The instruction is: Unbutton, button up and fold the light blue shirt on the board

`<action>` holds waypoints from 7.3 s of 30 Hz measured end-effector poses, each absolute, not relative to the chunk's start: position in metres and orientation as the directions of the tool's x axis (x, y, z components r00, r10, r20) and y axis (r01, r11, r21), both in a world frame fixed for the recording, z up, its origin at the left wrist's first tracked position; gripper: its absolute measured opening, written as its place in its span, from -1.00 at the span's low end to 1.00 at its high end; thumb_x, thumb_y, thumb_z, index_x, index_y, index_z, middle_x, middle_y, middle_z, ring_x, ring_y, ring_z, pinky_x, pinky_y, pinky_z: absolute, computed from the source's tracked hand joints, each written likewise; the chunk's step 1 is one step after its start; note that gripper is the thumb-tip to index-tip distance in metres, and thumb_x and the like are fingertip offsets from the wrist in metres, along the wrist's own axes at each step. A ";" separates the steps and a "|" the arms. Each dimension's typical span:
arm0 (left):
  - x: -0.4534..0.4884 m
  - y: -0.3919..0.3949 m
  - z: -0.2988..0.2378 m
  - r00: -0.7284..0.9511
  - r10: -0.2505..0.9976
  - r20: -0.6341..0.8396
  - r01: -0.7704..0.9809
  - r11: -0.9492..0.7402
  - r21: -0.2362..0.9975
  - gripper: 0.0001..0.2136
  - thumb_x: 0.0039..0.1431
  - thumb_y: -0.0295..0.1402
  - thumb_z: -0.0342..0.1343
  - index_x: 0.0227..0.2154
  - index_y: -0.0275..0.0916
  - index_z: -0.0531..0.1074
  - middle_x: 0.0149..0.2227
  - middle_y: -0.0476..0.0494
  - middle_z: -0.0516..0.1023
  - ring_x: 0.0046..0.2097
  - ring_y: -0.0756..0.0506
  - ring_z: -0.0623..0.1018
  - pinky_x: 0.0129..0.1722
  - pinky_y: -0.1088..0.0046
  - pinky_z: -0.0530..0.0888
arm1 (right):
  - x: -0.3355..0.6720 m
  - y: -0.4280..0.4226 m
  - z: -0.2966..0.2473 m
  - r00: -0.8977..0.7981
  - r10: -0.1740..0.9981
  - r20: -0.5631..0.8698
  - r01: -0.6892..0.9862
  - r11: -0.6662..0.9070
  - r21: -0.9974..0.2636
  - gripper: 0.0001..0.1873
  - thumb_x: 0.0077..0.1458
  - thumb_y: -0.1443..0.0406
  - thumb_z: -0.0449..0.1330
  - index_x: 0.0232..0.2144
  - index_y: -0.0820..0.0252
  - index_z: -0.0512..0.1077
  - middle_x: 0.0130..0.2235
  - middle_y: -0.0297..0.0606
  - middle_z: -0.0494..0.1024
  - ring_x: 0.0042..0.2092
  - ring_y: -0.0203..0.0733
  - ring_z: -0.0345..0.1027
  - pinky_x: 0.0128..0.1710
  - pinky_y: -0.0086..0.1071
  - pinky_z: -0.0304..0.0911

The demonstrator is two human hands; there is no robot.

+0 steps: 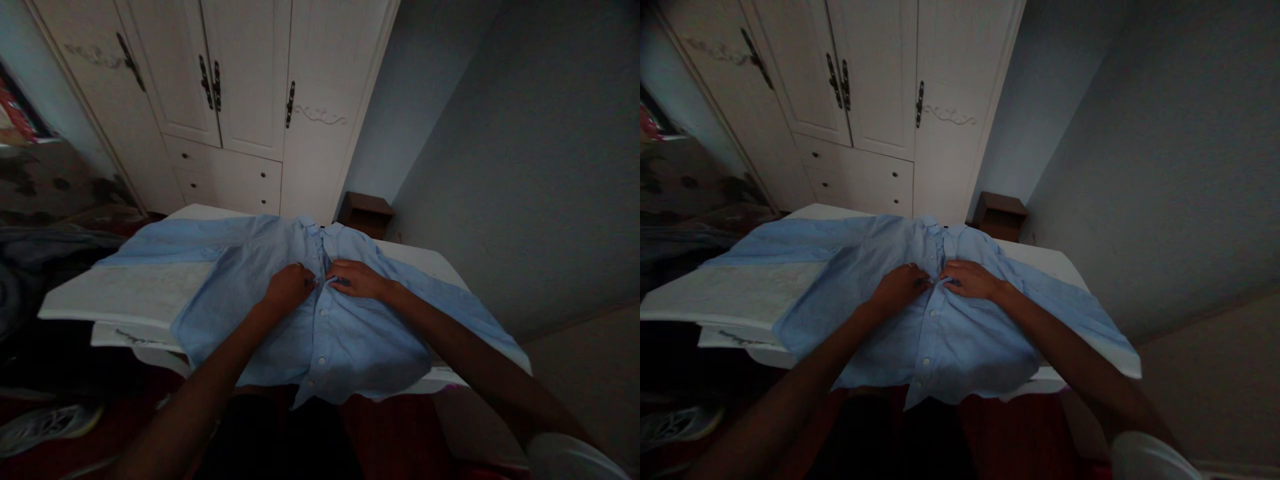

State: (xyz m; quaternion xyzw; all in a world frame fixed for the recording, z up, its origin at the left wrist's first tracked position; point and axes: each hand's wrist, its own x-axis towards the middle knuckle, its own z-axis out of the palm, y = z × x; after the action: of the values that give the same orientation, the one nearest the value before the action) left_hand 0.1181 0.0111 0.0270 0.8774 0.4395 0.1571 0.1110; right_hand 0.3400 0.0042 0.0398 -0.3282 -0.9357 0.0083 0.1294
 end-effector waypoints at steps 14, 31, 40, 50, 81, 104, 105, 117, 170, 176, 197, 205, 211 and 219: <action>0.120 0.037 0.031 0.815 0.573 0.088 0.548 -0.810 0.207 -0.76 0.25 -0.33 -0.03 -0.27 -0.20 0.56 -0.21 -0.17 0.55 -0.18 -0.12 0.55 -0.20 0.40 0.43 | 0.338 0.014 0.021 -0.789 0.536 0.301 0.561 0.828 -0.004 -0.78 0.29 0.27 0.01 -0.22 0.19 0.45 -0.23 -0.20 0.54 -0.25 -0.26 0.40 -0.30 -0.43 0.26; 0.116 0.039 0.011 0.700 0.663 0.266 0.423 -0.684 0.594 -0.81 0.26 -0.44 -0.03 -0.28 -0.22 0.51 -0.23 -0.09 0.56 -0.17 -0.06 0.53 -0.09 0.40 0.42 | 0.337 0.008 0.005 -0.725 0.490 0.483 0.616 0.776 0.138 -0.76 0.31 0.27 0.03 -0.27 0.15 0.50 -0.25 -0.26 0.60 -0.32 -0.30 0.43 -0.37 -0.43 0.25; 0.116 0.037 0.011 0.683 0.666 0.300 0.361 -0.665 0.654 -0.85 0.25 -0.39 0.05 -0.30 -0.21 0.53 -0.25 -0.08 0.58 -0.18 -0.04 0.55 -0.08 0.40 0.43 | 0.339 0.006 0.003 -0.715 0.458 0.529 0.622 0.762 0.182 -0.75 0.30 0.26 0.04 -0.27 0.14 0.52 -0.25 -0.26 0.61 -0.34 -0.31 0.45 -0.40 -0.43 0.26; 0.115 0.035 0.012 0.711 0.639 0.293 0.286 -0.643 0.710 -0.82 0.23 -0.39 0.03 -0.28 -0.18 0.56 -0.25 -0.09 0.58 -0.19 -0.03 0.54 -0.10 0.41 0.44 | 0.340 0.003 0.004 -0.700 0.497 0.514 0.639 0.756 0.139 -0.76 0.26 0.21 0.08 -0.22 0.15 0.52 -0.24 -0.25 0.62 -0.31 -0.27 0.46 -0.36 -0.40 0.27; 0.122 0.021 0.016 0.606 0.757 0.243 0.433 -0.571 0.698 -0.80 0.10 -0.28 0.19 -0.22 -0.22 0.55 -0.22 -0.12 0.57 -0.20 -0.08 0.54 -0.13 0.37 0.45 | 0.335 0.005 0.002 -0.678 0.559 0.477 0.666 0.742 0.078 -0.72 0.33 0.25 -0.03 -0.20 0.15 0.49 -0.31 -0.27 0.62 -0.35 -0.29 0.46 -0.36 -0.43 0.28; 0.127 0.019 0.012 0.459 0.863 0.208 0.310 -0.375 0.874 -0.80 0.00 -0.49 0.17 -0.26 -0.21 0.47 -0.34 -0.02 0.62 -0.31 -0.01 0.60 -0.26 0.45 0.52 | 0.333 0.011 0.002 -0.569 0.591 0.572 0.578 0.782 -0.233 -0.79 0.27 0.21 0.10 -0.15 0.19 0.46 -0.31 -0.26 0.62 -0.36 -0.31 0.47 -0.32 -0.47 0.33; 0.127 0.019 0.012 0.455 0.865 0.210 0.301 -0.372 0.878 -0.79 0.00 -0.49 0.17 -0.25 -0.21 0.47 -0.34 -0.02 0.61 -0.31 -0.01 0.60 -0.27 0.45 0.52 | 0.333 0.011 0.002 -0.567 0.594 0.571 0.575 0.781 -0.242 -0.78 0.27 0.21 0.10 -0.15 0.19 0.46 -0.31 -0.26 0.62 -0.36 -0.31 0.47 -0.32 -0.46 0.33; 0.127 0.021 0.012 0.446 0.882 0.152 0.281 -0.299 0.912 -0.74 -0.04 -0.55 0.18 -0.23 -0.22 0.44 -0.37 -0.01 0.60 -0.33 -0.01 0.60 -0.28 0.45 0.51 | 0.335 0.012 0.009 -0.563 0.678 0.472 0.579 0.731 -0.360 -0.75 0.23 0.19 0.14 -0.10 0.18 0.46 -0.30 -0.24 0.61 -0.36 -0.28 0.45 -0.29 -0.42 0.34; 0.121 0.003 0.012 0.562 0.567 0.603 0.479 -0.817 0.321 -0.85 0.25 -0.37 0.01 -0.39 -0.20 0.45 -0.41 -0.06 0.60 -0.36 -0.03 0.55 -0.27 0.39 0.43 | 0.344 0.005 0.004 -0.602 0.496 0.626 0.509 0.842 -0.178 -0.76 0.18 0.37 0.14 -0.10 0.07 0.46 -0.34 -0.36 0.62 -0.36 -0.35 0.49 -0.33 -0.49 0.35; 0.120 0.003 0.012 0.507 0.595 0.624 0.472 -0.797 0.378 -0.92 0.20 -0.37 0.08 -0.37 -0.21 0.44 -0.39 -0.05 0.59 -0.34 -0.03 0.54 -0.25 0.42 0.44 | 0.340 0.004 0.007 -0.549 0.525 0.650 0.527 0.821 -0.219 -0.77 0.16 0.36 0.15 -0.11 0.09 0.44 -0.38 -0.38 0.60 -0.40 -0.37 0.46 -0.33 -0.50 0.34; 0.123 0.007 0.013 0.468 0.745 0.475 0.452 -0.664 0.596 -0.92 0.12 -0.38 0.18 -0.31 -0.19 0.43 -0.33 -0.01 0.59 -0.29 -0.01 0.57 -0.21 0.47 0.49 | 0.336 0.006 0.006 -0.565 0.519 0.641 0.529 0.824 -0.202 -0.75 0.14 0.39 0.12 -0.11 0.13 0.39 -0.40 -0.37 0.57 -0.44 -0.36 0.42 -0.42 -0.49 0.28; 0.122 0.008 0.016 0.476 0.787 0.392 0.439 -0.599 0.669 -0.95 0.11 -0.42 0.15 -0.40 -0.20 0.37 -0.40 0.03 0.56 -0.36 0.01 0.54 -0.32 0.51 0.44 | 0.336 0.006 0.007 -0.603 0.538 0.589 0.519 0.825 -0.223 -0.74 0.15 0.40 0.10 -0.08 0.15 0.37 -0.33 -0.30 0.59 -0.39 -0.32 0.44 -0.38 -0.47 0.29; 0.124 0.011 0.015 0.446 0.824 0.349 0.380 -0.528 0.760 -0.88 0.08 -0.42 0.14 -0.42 -0.19 0.28 -0.39 0.03 0.56 -0.37 0.02 0.54 -0.35 0.52 0.43 | 0.336 0.009 0.004 -0.615 0.559 0.555 0.508 0.820 -0.264 -0.72 0.19 0.38 0.08 -0.03 0.12 0.33 -0.25 -0.26 0.57 -0.33 -0.29 0.44 -0.34 -0.42 0.32; 0.127 0.017 0.013 0.365 0.911 0.193 0.236 -0.291 0.927 -0.80 -0.02 -0.40 0.21 -0.43 -0.19 0.25 -0.40 0.00 0.55 -0.36 0.00 0.54 -0.34 0.47 0.46 | 0.336 0.007 0.009 -0.585 0.512 0.629 0.535 0.827 -0.175 -0.87 0.18 0.24 0.16 -0.22 0.13 0.40 -0.30 -0.24 0.48 -0.28 -0.23 0.38 -0.36 -0.38 0.31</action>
State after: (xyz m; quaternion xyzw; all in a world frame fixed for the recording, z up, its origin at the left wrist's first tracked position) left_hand 0.1266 0.0172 0.0132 0.7032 0.4077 0.3887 0.4339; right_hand 0.3365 0.0073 0.0088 -0.2940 -0.8901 -0.0165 0.3479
